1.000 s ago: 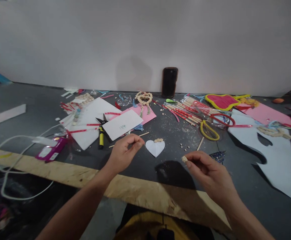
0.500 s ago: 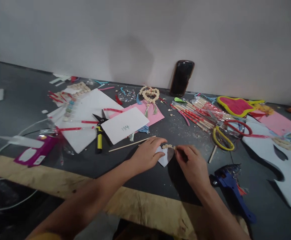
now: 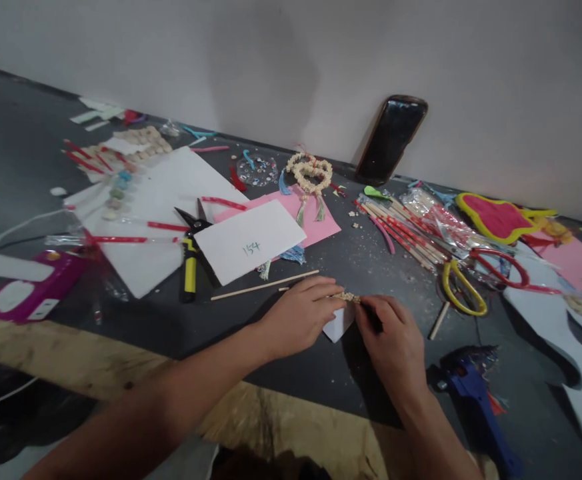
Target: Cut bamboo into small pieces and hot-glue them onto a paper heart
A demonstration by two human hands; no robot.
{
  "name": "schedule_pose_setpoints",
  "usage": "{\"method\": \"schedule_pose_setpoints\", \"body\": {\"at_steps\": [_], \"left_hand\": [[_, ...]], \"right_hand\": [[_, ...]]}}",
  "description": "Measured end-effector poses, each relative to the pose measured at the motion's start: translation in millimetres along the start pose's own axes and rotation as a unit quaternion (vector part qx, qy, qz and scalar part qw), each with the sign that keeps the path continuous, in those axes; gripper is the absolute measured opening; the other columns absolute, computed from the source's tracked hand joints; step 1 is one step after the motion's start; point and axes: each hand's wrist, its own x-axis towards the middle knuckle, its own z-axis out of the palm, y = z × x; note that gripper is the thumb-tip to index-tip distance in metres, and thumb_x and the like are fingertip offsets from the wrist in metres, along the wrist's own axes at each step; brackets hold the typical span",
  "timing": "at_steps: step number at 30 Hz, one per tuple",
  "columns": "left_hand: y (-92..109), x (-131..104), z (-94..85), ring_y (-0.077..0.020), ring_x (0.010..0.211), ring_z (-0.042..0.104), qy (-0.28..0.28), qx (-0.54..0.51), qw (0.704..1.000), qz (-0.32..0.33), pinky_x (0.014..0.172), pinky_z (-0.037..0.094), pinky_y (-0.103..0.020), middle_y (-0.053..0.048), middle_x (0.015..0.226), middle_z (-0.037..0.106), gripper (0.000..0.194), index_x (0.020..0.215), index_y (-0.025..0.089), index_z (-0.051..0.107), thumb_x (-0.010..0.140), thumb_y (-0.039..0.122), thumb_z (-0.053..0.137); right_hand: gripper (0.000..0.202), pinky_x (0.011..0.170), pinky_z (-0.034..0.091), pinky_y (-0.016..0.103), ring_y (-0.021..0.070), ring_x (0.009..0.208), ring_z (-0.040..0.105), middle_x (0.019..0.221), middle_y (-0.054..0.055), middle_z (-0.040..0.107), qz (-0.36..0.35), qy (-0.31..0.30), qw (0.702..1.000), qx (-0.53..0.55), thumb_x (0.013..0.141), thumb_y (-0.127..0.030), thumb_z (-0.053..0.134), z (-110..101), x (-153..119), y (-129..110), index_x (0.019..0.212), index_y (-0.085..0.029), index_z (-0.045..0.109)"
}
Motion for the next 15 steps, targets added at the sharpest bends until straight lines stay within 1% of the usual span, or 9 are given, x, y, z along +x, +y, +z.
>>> {"method": "schedule_pose_setpoints", "body": {"at_steps": [7, 11, 13, 15], "left_hand": [[-0.7, 0.4, 0.9, -0.0182, 0.119, 0.048, 0.004, 0.016, 1.000, 0.018, 0.106, 0.034, -0.038, -0.010, 0.123, 0.059, 0.029, 0.115, 0.012, 0.055, 0.089, 0.014, 0.042], [-2.2, -1.5, 2.7, -0.0185, 0.119, 0.048, 0.005, 0.005, 1.000, 0.012, 0.105, 0.035, -0.040, -0.009, 0.123, 0.059, 0.029, 0.115, 0.014, 0.055, 0.089, 0.015, 0.043], [-2.6, -1.9, 2.9, -0.0191, 0.119, 0.047, 0.013, -0.003, 1.000, 0.007, 0.104, 0.035, -0.040, -0.009, 0.123, 0.059, 0.028, 0.114, 0.015, 0.056, 0.089, 0.015, 0.044], [-1.6, -0.2, 1.8, -0.0192, 0.118, 0.047, 0.033, -0.011, 0.999, -0.005, 0.102, 0.036, -0.040, -0.009, 0.121, 0.060, 0.028, 0.113, 0.015, 0.056, 0.089, 0.014, 0.043]], "right_hand": [[0.017, 0.075, 0.045, 0.034, 0.0201, 0.081, 0.057, 0.087, 0.007, 0.065, 0.002, -0.007, 1.000, -0.010, 0.085, -0.030, 0.053, 0.7, 0.4, -1.2, 0.091, -0.018, 0.064], [0.017, 0.076, 0.045, 0.035, 0.0204, 0.081, 0.057, 0.088, 0.007, 0.065, 0.006, -0.008, 1.000, -0.010, 0.086, -0.031, 0.052, -0.1, 0.9, -2.0, 0.091, -0.019, 0.063], [0.018, 0.077, 0.046, 0.035, 0.0203, 0.082, 0.057, 0.088, 0.007, 0.065, 0.010, -0.009, 1.000, -0.008, 0.086, -0.031, 0.051, -0.6, 0.9, -2.2, 0.092, -0.019, 0.063], [0.019, 0.076, 0.046, 0.034, 0.0203, 0.082, 0.058, 0.089, 0.008, 0.065, 0.015, -0.011, 1.000, -0.006, 0.086, -0.031, 0.051, -0.9, 0.8, -2.0, 0.092, -0.018, 0.063]]}}
